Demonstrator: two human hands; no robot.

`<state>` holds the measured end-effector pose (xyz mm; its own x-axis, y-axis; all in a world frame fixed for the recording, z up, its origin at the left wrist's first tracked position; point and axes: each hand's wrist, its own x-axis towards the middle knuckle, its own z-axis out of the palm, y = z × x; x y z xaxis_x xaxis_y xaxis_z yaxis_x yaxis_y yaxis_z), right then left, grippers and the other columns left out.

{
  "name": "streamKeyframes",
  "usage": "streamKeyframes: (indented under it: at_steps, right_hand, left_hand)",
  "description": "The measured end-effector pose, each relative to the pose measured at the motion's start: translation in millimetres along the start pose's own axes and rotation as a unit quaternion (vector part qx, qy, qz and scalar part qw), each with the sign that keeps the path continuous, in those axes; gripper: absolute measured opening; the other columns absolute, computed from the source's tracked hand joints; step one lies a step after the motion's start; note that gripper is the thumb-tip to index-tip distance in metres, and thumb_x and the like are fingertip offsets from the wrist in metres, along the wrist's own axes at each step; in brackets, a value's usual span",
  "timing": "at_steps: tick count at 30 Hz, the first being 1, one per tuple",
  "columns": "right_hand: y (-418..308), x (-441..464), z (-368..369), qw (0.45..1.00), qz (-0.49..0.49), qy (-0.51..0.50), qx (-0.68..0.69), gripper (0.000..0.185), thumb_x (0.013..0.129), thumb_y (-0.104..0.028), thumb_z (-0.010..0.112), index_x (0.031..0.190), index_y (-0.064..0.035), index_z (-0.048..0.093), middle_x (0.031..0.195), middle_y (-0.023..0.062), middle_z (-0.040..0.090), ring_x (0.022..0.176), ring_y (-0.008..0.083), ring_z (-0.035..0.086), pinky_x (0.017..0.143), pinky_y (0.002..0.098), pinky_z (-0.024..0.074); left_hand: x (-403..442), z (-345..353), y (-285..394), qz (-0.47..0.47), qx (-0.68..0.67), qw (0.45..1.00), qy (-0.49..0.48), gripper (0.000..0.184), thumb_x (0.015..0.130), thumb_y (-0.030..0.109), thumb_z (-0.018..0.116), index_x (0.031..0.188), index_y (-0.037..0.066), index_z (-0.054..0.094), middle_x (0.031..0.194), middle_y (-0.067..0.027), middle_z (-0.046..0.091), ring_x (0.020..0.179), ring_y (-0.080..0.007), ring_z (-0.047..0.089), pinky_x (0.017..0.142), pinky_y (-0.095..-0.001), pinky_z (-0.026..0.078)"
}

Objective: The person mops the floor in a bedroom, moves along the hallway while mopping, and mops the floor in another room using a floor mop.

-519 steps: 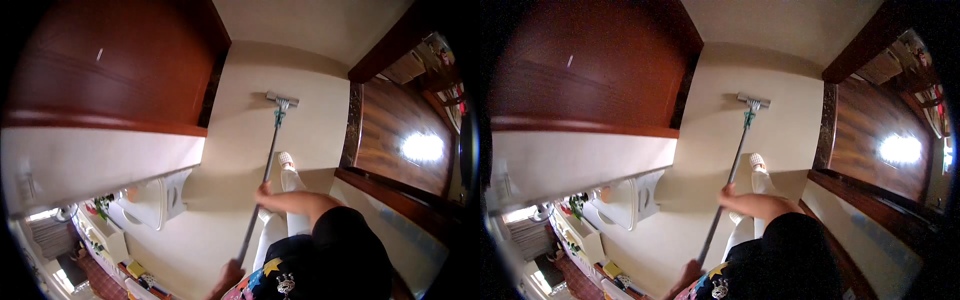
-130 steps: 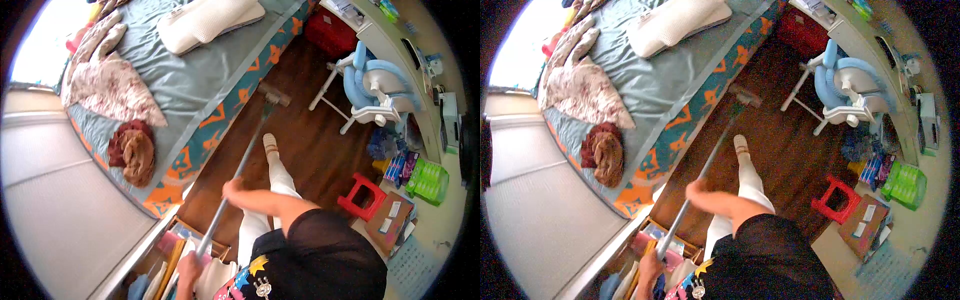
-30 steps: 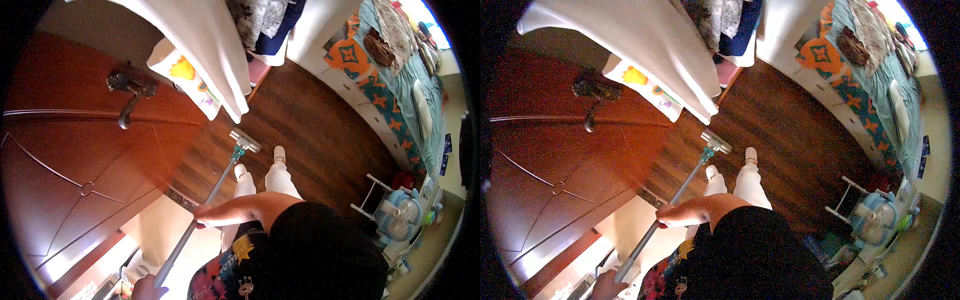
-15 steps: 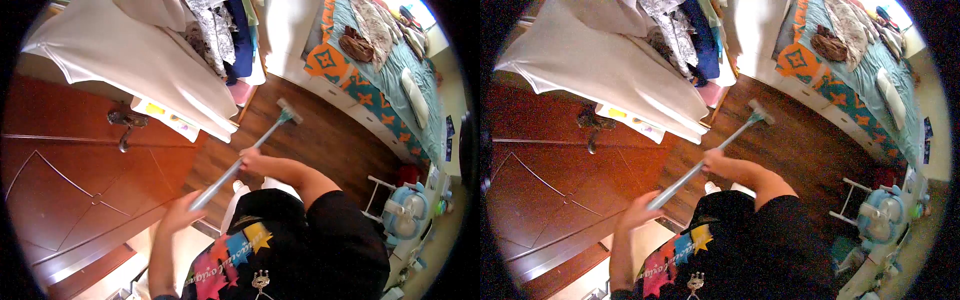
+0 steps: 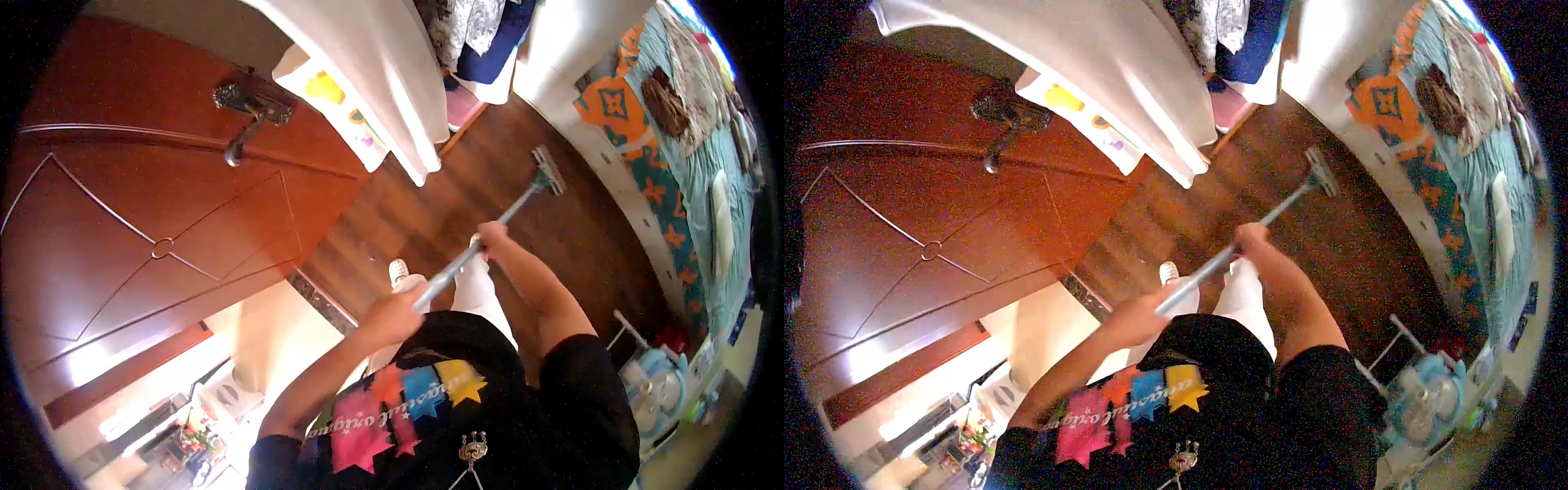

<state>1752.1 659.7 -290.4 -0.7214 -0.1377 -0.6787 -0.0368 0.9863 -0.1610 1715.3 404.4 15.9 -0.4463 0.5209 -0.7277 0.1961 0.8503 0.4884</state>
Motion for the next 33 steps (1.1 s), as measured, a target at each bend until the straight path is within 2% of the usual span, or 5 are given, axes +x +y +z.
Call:
streamKeyframes:
  at_steps: [14,28,29,32,33]
  right_hand:
    - [-538.8,-3.7,-90.7,0.633,0.017,-0.176,0.754,0.018,0.084,-0.012,0.054,0.08,0.0051,0.057,0.075,0.0171,0.059,0.058,0.0276,0.062,0.044,0.0412,0.0562]
    - [-155.0,-30.8,-22.9,0.667,0.272,0.124,0.682,0.022,0.078,-0.018,0.058,0.092,-0.005,0.047,0.083,0.0123,0.053,0.07,0.028,0.059,0.06,0.0422,0.0495]
    - [-123.0,-11.5,9.9,0.254,0.428,0.204,0.843,0.019,0.079,-0.019,0.056,0.094,-0.0063,0.058,0.086,0.0131,0.056,0.071,0.0275,0.059,0.066,0.0399,0.0493]
    - [63.5,-46.9,106.7,0.706,0.442,0.115,0.541,0.027,0.075,-0.011,0.056,0.098,0.0034,0.054,0.087,0.0164,0.059,0.075,0.028,0.06,0.062,0.0394,0.0506]
    - [89.9,-62.6,108.4,0.369,0.557,0.256,0.699,0.027,0.074,-0.011,0.056,0.097,0.004,0.057,0.089,0.0179,0.062,0.074,0.029,0.062,0.062,0.0412,0.0517]
  left_hand:
    - [-336.6,-156.0,-153.1,-0.301,0.005,0.953,0.029,0.054,0.068,0.004,0.067,0.12,0.001,0.051,0.107,-0.0142,0.061,0.093,-0.0165,0.058,0.08,-0.0277,0.045]
    - [-76.4,-69.6,-78.1,0.068,-0.027,0.997,-0.028,0.059,0.073,0.014,0.066,0.128,0.011,0.045,0.1,-0.0142,0.062,0.091,-0.0163,0.059,0.079,-0.0302,0.046]
    - [-43.3,-54.2,-25.7,0.076,0.002,0.992,-0.1,0.057,0.076,0.019,0.062,0.13,0.016,0.042,0.093,-0.0162,0.062,0.084,-0.019,0.06,0.075,-0.0322,0.047]
    - [42.2,37.0,61.8,0.151,0.113,0.978,-0.087,0.054,0.076,0.02,0.057,0.128,0.016,0.041,0.089,-0.0243,0.061,0.083,-0.0399,0.059,0.074,-0.0462,0.047]
    - [58.8,61.4,96.6,0.146,0.112,0.979,-0.086,0.054,0.075,0.019,0.055,0.128,0.016,0.041,0.088,-0.026,0.06,0.084,-0.0407,0.059,0.077,-0.0487,0.045]
